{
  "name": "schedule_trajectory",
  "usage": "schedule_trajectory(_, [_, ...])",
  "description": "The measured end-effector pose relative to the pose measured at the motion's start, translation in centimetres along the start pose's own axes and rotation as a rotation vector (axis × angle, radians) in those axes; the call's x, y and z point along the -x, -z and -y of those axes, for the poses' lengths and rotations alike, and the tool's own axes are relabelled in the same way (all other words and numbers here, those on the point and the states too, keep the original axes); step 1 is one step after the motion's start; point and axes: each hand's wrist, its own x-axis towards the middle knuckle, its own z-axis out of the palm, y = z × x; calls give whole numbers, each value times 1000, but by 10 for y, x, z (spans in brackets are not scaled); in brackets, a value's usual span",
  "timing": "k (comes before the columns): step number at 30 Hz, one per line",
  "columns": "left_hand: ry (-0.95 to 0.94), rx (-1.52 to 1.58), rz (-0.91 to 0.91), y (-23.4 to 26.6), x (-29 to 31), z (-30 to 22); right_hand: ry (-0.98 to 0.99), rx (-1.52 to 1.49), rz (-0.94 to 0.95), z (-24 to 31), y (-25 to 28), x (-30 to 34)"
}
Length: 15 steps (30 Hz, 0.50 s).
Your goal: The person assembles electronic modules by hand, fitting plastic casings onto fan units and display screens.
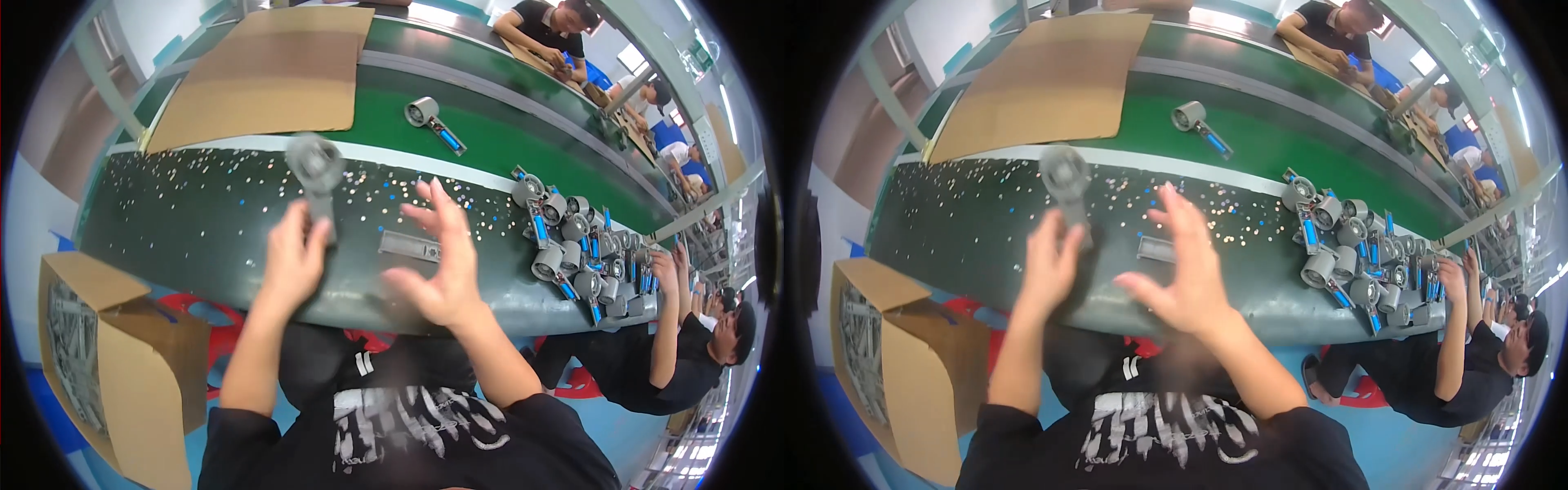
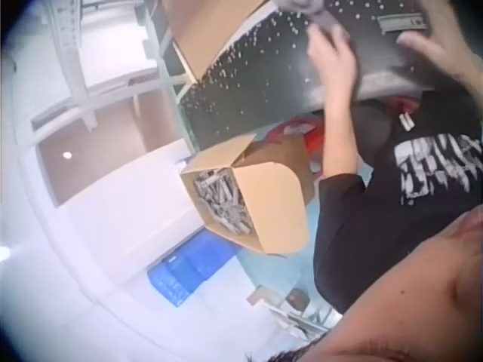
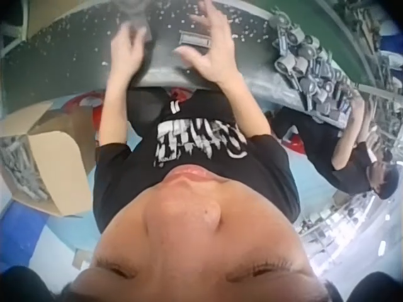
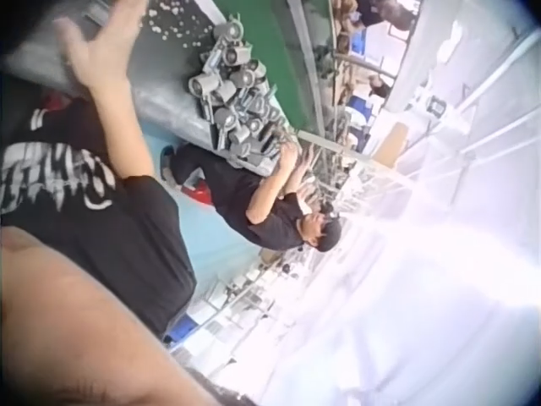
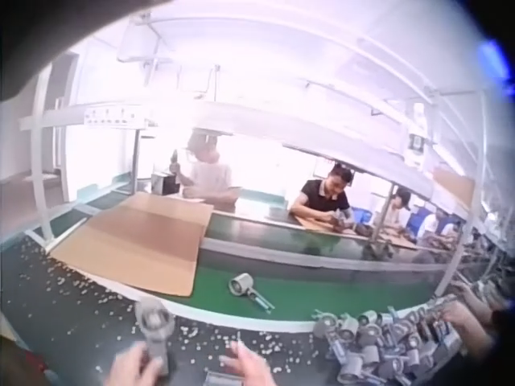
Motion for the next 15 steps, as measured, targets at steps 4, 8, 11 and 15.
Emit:
schedule_trajectory(4, [473, 349, 157, 8, -171, 55, -107, 266, -14, -36, 54, 20])
schedule_trajectory(8, [543, 519, 160, -13, -335, 165, -197, 369, 221, -61, 55, 48])
schedule_trajectory(11, [484, -20, 117, -16, -402, 187, -148, 444, 335, -61, 48, 47])
schedule_trajectory(15, [-271, -774, -111, -85, -384, 118, -50, 608, 360, -72, 45, 46])
